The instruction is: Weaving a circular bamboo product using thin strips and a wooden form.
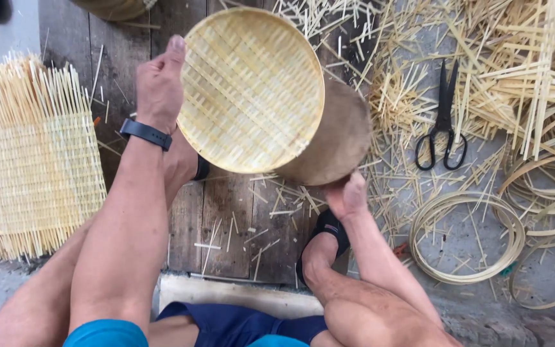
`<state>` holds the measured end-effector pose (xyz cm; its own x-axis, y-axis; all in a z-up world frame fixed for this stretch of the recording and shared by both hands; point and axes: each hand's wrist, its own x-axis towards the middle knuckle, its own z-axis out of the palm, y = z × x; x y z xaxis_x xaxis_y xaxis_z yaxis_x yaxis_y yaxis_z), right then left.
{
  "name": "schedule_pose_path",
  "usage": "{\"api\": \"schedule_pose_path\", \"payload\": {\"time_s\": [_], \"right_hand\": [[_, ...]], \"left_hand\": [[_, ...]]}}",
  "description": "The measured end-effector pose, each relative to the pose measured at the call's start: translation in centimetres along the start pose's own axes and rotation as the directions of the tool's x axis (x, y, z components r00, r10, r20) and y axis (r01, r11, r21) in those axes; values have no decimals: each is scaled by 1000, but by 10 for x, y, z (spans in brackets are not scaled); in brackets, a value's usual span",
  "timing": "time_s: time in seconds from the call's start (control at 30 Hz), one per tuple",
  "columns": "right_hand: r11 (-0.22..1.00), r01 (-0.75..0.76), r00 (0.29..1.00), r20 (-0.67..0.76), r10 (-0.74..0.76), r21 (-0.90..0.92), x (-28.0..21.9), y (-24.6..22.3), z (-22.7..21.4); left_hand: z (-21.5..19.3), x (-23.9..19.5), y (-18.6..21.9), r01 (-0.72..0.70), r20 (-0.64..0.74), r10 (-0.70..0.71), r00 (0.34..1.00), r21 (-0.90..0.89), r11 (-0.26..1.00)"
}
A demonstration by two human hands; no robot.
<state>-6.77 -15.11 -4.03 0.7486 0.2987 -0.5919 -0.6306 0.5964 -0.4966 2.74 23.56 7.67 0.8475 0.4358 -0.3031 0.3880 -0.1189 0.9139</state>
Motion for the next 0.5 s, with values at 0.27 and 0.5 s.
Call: {"api": "schedule_pose_path", "payload": {"time_s": [0.27,0.5], "right_hand": [[962,15,994,-100,-43,-272,-17,-18,15],[860,-242,959,-245,142,-450,-29,-3,-19]], "left_hand": [[68,26,-66,-29,127,17,992,94,995],[125,5,-59,-296,83,299,951,533,793]]}}
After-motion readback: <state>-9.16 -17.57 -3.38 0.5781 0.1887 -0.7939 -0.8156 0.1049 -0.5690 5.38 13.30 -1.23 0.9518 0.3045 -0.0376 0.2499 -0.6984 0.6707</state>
